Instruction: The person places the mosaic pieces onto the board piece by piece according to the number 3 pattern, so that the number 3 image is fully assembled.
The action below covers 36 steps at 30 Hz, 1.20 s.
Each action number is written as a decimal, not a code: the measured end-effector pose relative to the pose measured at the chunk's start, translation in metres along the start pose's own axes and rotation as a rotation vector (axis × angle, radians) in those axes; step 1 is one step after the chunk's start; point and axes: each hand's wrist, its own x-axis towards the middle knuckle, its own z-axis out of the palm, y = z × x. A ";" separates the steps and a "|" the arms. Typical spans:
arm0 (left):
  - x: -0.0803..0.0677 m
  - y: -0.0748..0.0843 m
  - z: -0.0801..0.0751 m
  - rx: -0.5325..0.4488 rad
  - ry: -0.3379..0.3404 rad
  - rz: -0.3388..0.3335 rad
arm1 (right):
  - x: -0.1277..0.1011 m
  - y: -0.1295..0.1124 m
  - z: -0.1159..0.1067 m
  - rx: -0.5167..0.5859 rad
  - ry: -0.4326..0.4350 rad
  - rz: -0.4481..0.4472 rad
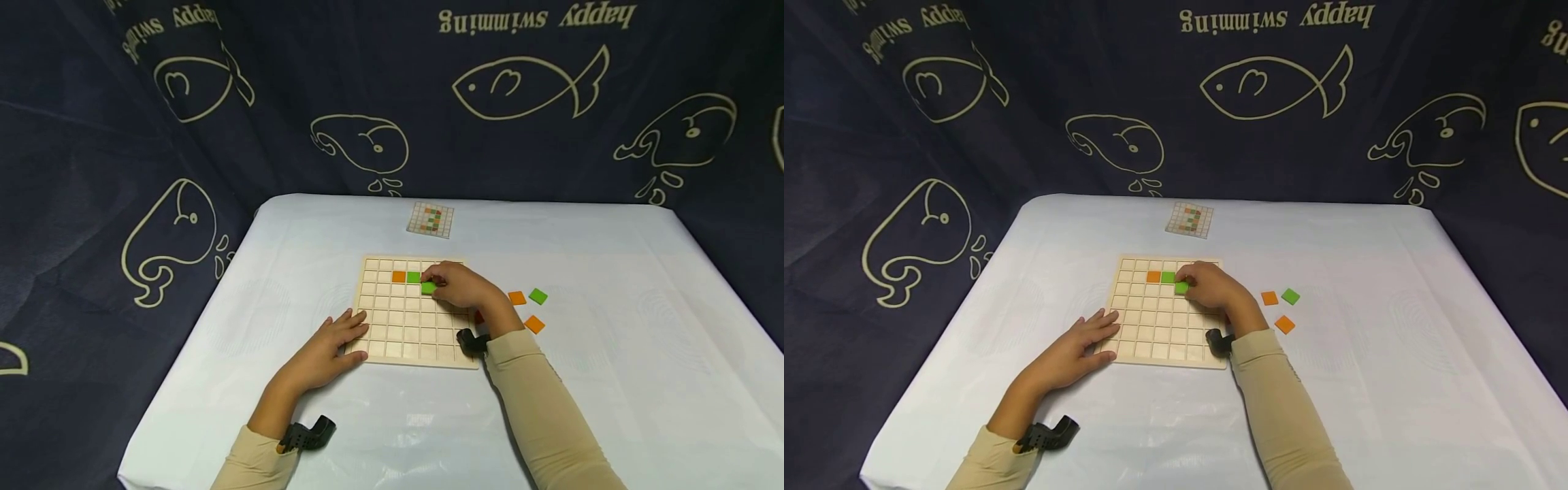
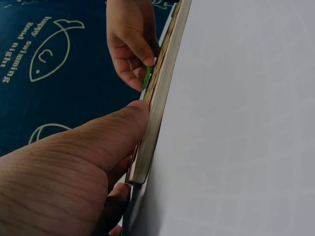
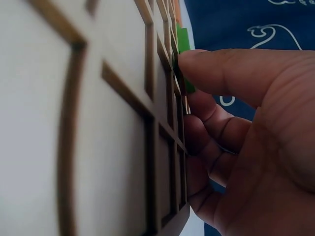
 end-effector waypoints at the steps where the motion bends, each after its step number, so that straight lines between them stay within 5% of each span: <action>1: 0.000 0.000 0.000 -0.001 0.000 0.000 | 0.000 0.000 0.000 -0.002 0.000 -0.005; 36: 0.001 -0.002 0.000 0.003 0.005 -0.001 | 0.000 0.000 0.002 -0.052 0.010 -0.019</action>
